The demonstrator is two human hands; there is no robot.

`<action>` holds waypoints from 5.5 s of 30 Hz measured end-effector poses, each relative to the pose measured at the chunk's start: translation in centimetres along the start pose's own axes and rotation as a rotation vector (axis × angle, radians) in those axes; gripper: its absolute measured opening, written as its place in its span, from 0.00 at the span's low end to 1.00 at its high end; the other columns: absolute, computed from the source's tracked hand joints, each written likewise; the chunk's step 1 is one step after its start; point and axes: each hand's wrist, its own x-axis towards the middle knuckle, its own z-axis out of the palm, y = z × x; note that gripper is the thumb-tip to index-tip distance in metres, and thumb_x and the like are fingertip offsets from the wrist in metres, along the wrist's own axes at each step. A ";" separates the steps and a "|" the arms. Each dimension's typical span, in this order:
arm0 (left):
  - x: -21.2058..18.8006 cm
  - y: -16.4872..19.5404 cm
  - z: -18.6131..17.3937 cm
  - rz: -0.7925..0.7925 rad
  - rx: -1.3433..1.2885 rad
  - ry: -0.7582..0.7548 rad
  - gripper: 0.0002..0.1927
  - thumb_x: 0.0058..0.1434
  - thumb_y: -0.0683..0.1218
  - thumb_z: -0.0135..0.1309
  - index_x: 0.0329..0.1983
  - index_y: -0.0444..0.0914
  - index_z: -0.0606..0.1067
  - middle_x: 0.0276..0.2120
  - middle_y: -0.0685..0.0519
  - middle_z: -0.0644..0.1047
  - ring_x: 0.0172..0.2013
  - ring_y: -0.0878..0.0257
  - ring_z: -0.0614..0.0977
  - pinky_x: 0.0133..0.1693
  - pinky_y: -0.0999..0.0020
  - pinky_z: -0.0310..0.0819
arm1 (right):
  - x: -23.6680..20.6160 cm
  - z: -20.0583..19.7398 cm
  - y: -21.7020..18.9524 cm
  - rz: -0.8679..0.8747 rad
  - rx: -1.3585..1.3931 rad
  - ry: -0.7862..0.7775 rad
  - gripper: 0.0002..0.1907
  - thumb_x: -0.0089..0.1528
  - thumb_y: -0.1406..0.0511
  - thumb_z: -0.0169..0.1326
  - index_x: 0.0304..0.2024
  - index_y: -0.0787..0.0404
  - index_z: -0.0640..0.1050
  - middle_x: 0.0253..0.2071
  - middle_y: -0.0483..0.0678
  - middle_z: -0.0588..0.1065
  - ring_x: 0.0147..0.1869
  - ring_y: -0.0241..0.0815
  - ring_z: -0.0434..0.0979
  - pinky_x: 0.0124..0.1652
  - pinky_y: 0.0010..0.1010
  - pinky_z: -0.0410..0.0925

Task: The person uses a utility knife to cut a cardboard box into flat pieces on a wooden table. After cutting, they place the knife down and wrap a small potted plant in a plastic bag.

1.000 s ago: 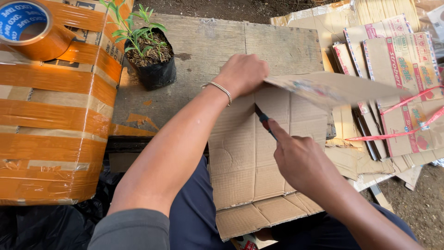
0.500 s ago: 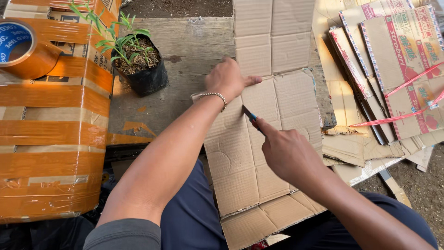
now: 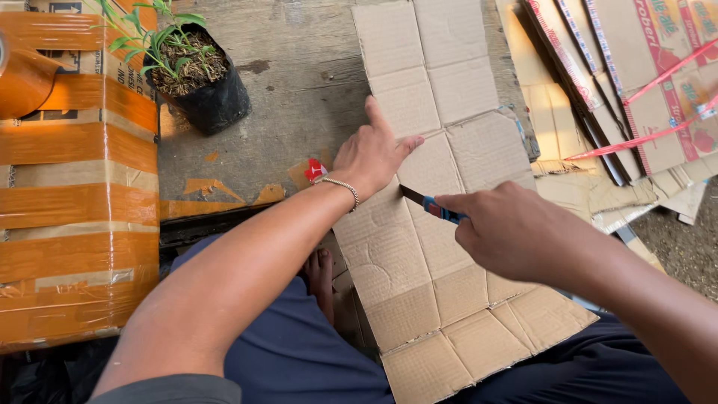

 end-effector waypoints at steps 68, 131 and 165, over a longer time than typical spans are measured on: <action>-2.1 -2.3 4.3 0.142 0.370 0.240 0.63 0.50 0.67 0.59 0.74 0.28 0.43 0.42 0.41 0.78 0.36 0.52 0.84 0.45 0.55 0.76 | 8.0 1.5 -3.1 -0.030 -0.525 -0.160 0.25 0.56 0.76 0.48 0.49 0.49 0.85 0.32 0.57 0.83 0.33 0.55 0.84 0.35 0.45 0.76; -1.4 -2.2 3.9 0.633 0.617 -0.148 0.31 0.72 0.60 0.26 0.79 0.57 0.48 0.78 0.60 0.42 0.76 0.59 0.42 0.73 0.52 0.27 | 6.5 2.1 -0.1 -0.062 -0.507 -0.092 0.18 0.71 0.59 0.44 0.56 0.39 0.82 0.45 0.45 0.82 0.42 0.51 0.84 0.45 0.45 0.77; -1.7 -1.0 2.5 0.628 0.647 -0.184 0.35 0.70 0.68 0.32 0.78 0.58 0.46 0.78 0.59 0.42 0.76 0.58 0.41 0.73 0.51 0.28 | 6.5 3.6 0.8 -0.216 -0.631 0.004 0.14 0.61 0.67 0.50 0.42 0.54 0.86 0.41 0.54 0.81 0.47 0.56 0.83 0.46 0.46 0.75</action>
